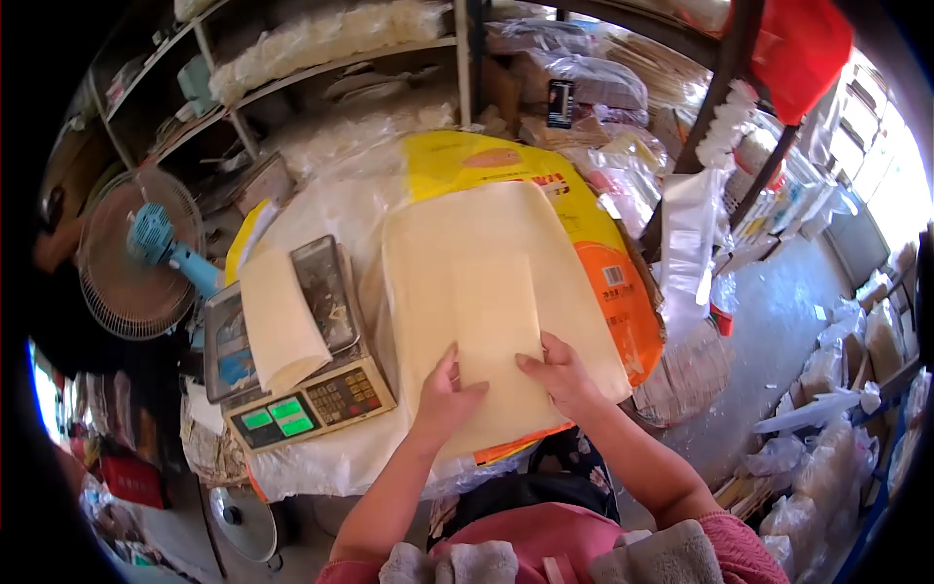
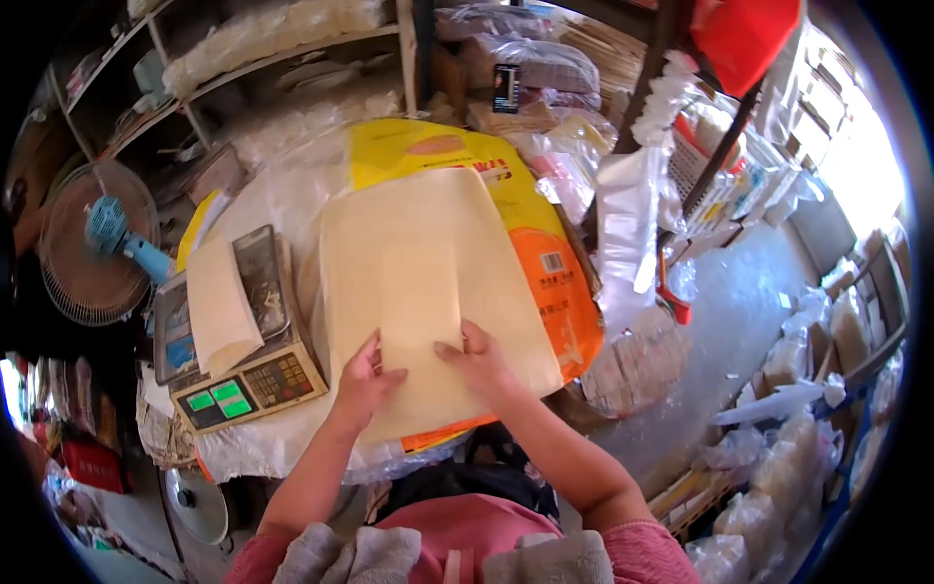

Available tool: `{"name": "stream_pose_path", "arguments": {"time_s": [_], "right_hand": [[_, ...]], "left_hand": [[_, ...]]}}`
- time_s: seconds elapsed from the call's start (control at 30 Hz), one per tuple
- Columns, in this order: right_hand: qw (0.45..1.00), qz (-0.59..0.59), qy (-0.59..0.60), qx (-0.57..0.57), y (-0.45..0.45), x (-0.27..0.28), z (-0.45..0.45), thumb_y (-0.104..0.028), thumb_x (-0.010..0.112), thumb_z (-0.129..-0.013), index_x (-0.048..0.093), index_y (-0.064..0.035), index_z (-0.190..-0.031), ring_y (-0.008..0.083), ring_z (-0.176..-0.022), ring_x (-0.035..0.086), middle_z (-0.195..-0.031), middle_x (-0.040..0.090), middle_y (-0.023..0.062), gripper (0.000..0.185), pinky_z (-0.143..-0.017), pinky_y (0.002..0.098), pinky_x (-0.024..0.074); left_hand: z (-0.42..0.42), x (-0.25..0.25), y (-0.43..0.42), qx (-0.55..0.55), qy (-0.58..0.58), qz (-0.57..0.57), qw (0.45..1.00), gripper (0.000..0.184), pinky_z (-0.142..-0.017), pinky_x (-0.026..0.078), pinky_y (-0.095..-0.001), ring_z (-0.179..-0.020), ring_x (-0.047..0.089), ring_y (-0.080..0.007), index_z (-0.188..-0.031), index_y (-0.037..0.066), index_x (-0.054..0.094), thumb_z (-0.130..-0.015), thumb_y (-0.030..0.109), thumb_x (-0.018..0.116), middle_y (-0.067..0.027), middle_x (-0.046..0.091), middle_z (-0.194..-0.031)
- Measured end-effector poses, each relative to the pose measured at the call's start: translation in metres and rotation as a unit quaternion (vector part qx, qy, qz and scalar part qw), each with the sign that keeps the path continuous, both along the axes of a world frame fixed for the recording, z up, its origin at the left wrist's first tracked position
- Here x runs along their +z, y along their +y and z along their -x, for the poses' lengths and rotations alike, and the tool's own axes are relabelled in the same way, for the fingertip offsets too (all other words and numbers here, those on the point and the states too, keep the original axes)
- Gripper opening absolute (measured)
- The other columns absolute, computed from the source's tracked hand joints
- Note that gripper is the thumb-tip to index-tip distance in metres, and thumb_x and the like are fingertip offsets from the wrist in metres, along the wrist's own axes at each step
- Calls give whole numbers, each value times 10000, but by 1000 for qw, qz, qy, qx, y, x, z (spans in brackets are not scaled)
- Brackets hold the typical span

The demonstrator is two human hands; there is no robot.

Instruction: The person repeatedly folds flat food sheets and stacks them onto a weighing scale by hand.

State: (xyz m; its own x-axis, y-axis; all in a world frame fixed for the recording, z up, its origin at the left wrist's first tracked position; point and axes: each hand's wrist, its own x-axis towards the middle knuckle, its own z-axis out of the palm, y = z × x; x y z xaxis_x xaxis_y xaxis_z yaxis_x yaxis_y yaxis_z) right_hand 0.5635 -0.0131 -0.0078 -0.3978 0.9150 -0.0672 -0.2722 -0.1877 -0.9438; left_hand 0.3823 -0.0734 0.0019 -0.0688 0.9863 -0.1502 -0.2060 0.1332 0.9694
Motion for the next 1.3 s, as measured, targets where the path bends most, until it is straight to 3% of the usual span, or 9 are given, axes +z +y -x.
{"name": "stream_pose_path", "arguments": {"time_s": [0.03,0.17,0.4,0.57,0.87,0.97,1.07,1.17,1.3], "right_hand": [[999,-8,-29,16,-1,11,5,-76,581,-920,445,17,-1342,139,-936,641,-1107,642,108,453,-795,262,521],[993,-14,-87,85,-11,58,24,-105,556,-945,407,3,-1374,199,-907,671,-1115,644,148,467,-787,288,541],[983,5,-135,127,-7,25,4,-124,540,-960,397,22,-1371,230,-846,696,-1090,653,170,459,-761,310,560],[982,22,-139,124,-9,20,-2,-105,550,-957,417,44,-1347,233,-840,693,-1051,657,165,437,-746,291,555],[976,32,-185,114,-15,23,-14,-88,541,-957,470,15,-1312,200,-844,674,-1052,652,155,376,-773,296,550],[969,-50,-211,118,-16,23,-8,-80,557,-948,533,42,-1236,160,-827,663,-990,667,126,314,-741,264,545],[943,-132,-282,120,-31,32,6,-82,577,-929,617,20,-1136,161,-824,668,-943,681,123,234,-725,277,533],[840,-403,-338,133,-42,20,19,-98,632,-857,649,-17,-1050,292,-869,637,-918,659,138,210,-802,361,508],[716,-572,-372,150,-55,14,40,-174,645,-804,642,-79,-985,241,-953,574,-941,612,69,205,-977,438,403]], "left_hand": [[9,12,-5,10,-85,3,996,844,-959,449,-296,-1196,518,-174,-1484,8,215,-742,-137,590,-103,547,-1282],[67,39,-25,116,-62,-117,984,848,-964,447,-302,-1208,513,-185,-1490,7,207,-741,-144,577,-117,515,-1327],[213,124,-40,260,-1,-209,943,759,-941,488,-331,-1079,610,-231,-1459,-14,282,-745,-107,521,-163,570,-1265],[291,79,-19,249,24,-71,965,751,-986,453,-351,-1162,568,-260,-1452,-54,265,-740,-137,491,-184,517,-1341],[283,38,-20,308,1,-117,944,704,-971,452,-315,-1142,572,-214,-1420,-45,349,-740,-144,501,-146,557,-1298],[280,35,-21,330,63,-92,937,707,-920,473,-299,-1039,604,-182,-1418,-43,357,-745,-102,566,-130,591,-1246],[254,45,-25,424,288,-74,855,709,-913,459,-331,-1036,583,-176,-1429,-46,327,-794,21,636,-124,595,-1212],[212,53,-43,486,508,-151,695,645,-997,391,-382,-1151,518,-243,-1409,-31,359,-829,71,623,-149,540,-1279],[139,38,-58,441,531,-259,676,563,-1054,321,-424,-1236,438,-327,-1370,-17,410,-853,84,609,-162,456,-1371]]}}
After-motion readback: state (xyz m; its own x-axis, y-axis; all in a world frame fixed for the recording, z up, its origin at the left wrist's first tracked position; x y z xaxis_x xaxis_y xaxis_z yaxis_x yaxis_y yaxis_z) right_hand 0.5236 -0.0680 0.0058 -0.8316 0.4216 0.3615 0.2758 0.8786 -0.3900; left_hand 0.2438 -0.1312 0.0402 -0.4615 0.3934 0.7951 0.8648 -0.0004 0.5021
